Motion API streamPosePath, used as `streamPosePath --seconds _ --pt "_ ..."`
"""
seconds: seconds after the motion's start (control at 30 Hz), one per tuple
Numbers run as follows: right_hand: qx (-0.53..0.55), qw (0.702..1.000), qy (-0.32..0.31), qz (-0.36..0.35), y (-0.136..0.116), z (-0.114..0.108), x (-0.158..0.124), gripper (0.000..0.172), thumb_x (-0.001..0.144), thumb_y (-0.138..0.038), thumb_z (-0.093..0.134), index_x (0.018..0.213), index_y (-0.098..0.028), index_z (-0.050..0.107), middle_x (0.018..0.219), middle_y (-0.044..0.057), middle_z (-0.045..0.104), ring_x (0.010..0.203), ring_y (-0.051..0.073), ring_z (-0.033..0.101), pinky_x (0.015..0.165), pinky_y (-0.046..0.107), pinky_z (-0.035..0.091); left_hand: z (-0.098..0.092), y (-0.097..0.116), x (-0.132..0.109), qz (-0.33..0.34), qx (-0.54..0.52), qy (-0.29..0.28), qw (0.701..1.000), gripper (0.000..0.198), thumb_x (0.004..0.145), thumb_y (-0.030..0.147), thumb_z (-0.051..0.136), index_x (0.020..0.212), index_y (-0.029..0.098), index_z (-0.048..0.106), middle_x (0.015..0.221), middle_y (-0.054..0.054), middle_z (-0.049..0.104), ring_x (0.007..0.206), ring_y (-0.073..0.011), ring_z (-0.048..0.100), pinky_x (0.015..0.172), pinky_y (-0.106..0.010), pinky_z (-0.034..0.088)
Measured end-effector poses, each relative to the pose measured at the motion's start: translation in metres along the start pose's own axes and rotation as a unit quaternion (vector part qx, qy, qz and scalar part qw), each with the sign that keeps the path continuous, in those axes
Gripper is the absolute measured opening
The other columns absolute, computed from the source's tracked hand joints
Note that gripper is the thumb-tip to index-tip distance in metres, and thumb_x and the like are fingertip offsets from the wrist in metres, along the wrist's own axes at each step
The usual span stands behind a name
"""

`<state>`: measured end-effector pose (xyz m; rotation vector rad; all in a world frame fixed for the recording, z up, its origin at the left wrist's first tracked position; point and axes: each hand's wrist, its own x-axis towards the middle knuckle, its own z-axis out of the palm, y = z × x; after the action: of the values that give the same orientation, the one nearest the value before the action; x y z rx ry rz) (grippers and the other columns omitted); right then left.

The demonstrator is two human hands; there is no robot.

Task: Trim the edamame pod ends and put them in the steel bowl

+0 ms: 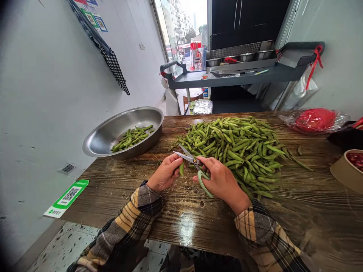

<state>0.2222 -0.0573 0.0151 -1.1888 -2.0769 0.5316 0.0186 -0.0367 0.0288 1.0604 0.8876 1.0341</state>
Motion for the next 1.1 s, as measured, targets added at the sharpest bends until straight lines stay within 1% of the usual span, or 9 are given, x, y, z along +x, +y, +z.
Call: streamPosePath --seconds 0.2,0.37,0.5,0.57,0.7,0.87,0.97,1.03,1.1 --pt "-0.018 1.0 -0.006 0.0 -0.001 0.0 0.0 0.056 0.078 -0.036 0.069 0.13 -0.023 0.052 0.101 0.006 0.062 0.088 0.021 0.06 0.081 0.036 0.05 0.0 -0.002 0.0 0.007 0.008 -0.005 1.0 0.029 0.074 0.038 0.07 0.08 0.012 0.059 0.056 0.006 0.046 0.042 -0.0021 0.029 0.041 -0.017 0.02" --pt "-0.011 1.0 -0.012 -0.001 0.001 0.002 -0.001 0.05 0.081 -0.04 0.066 0.126 -0.021 0.055 0.09 0.004 0.061 0.076 0.019 0.06 0.074 0.033 0.05 0.0 -0.001 -0.001 0.003 0.02 -0.006 1.0 0.028 0.074 0.038 0.07 0.08 0.012 0.06 0.054 0.007 0.043 0.042 -0.0025 0.027 0.041 -0.019 0.017" --pt "-0.019 1.0 -0.018 0.006 0.002 0.002 -0.003 0.049 0.083 -0.042 0.064 0.126 -0.02 0.057 0.088 0.004 0.062 0.074 0.019 0.061 0.072 0.031 0.05 -0.002 -0.001 0.0 -0.004 0.054 0.011 0.998 0.028 0.073 0.038 0.07 0.078 0.013 0.058 0.053 0.007 0.04 0.043 -0.003 0.027 0.042 -0.019 0.017" --pt "-0.028 0.999 -0.026 0.014 0.002 0.002 -0.004 0.049 0.082 -0.042 0.065 0.126 -0.021 0.058 0.089 0.004 0.063 0.074 0.019 0.061 0.072 0.031 0.05 -0.003 -0.002 0.001 0.003 0.087 0.026 0.996 0.028 0.073 0.037 0.071 0.078 0.013 0.059 0.055 0.006 0.043 0.044 -0.0031 0.028 0.044 -0.019 0.018" --pt "-0.04 0.998 -0.042 0.021 0.003 0.004 -0.004 0.047 0.083 -0.04 0.064 0.126 -0.021 0.059 0.098 0.007 0.066 0.082 0.021 0.064 0.077 0.032 0.05 -0.007 -0.006 0.004 0.017 0.135 0.049 0.99 0.026 0.073 0.037 0.069 0.076 0.012 0.059 0.06 0.004 0.049 0.048 -0.004 0.033 0.046 -0.019 0.023" --pt "-0.009 0.998 -0.052 0.025 0.006 0.008 -0.002 0.043 0.084 -0.037 0.063 0.122 -0.019 0.063 0.103 0.011 0.07 0.093 0.025 0.067 0.085 0.035 0.05 -0.012 -0.006 0.007 0.029 0.173 0.08 0.981 0.023 0.072 0.031 0.067 0.068 0.015 0.052 0.054 0.007 0.041 0.046 -0.0035 0.029 0.045 -0.019 0.021" --pt "0.034 0.997 -0.052 0.051 0.006 0.008 0.001 0.042 0.081 -0.036 0.064 0.118 -0.017 0.065 0.105 0.011 0.072 0.093 0.027 0.068 0.084 0.037 0.051 -0.012 -0.003 0.006 0.024 0.135 0.093 0.986 0.023 0.072 0.031 0.067 0.07 0.016 0.05 0.053 0.008 0.041 0.044 -0.0032 0.028 0.043 -0.018 0.019" --pt "0.059 0.994 -0.039 0.082 0.006 0.007 0.002 0.045 0.079 -0.038 0.065 0.118 -0.016 0.065 0.105 0.011 0.072 0.092 0.027 0.068 0.083 0.037 0.052 -0.01 0.0 0.005 0.019 0.077 0.095 0.992 0.024 0.072 0.031 0.068 0.075 0.016 0.049 0.055 0.007 0.045 0.042 -0.0031 0.03 0.041 -0.018 0.019" --pt "0.075 0.991 -0.021 0.105 0.006 0.005 0.003 0.049 0.078 -0.042 0.065 0.12 -0.016 0.064 0.106 0.011 0.072 0.091 0.027 0.068 0.081 0.038 0.052 -0.009 0.003 0.005 0.029 0.03 0.106 0.993 0.025 0.072 0.03 0.068 0.079 0.017 0.048 0.058 0.006 0.05 0.042 -0.003 0.033 0.04 -0.017 0.018"
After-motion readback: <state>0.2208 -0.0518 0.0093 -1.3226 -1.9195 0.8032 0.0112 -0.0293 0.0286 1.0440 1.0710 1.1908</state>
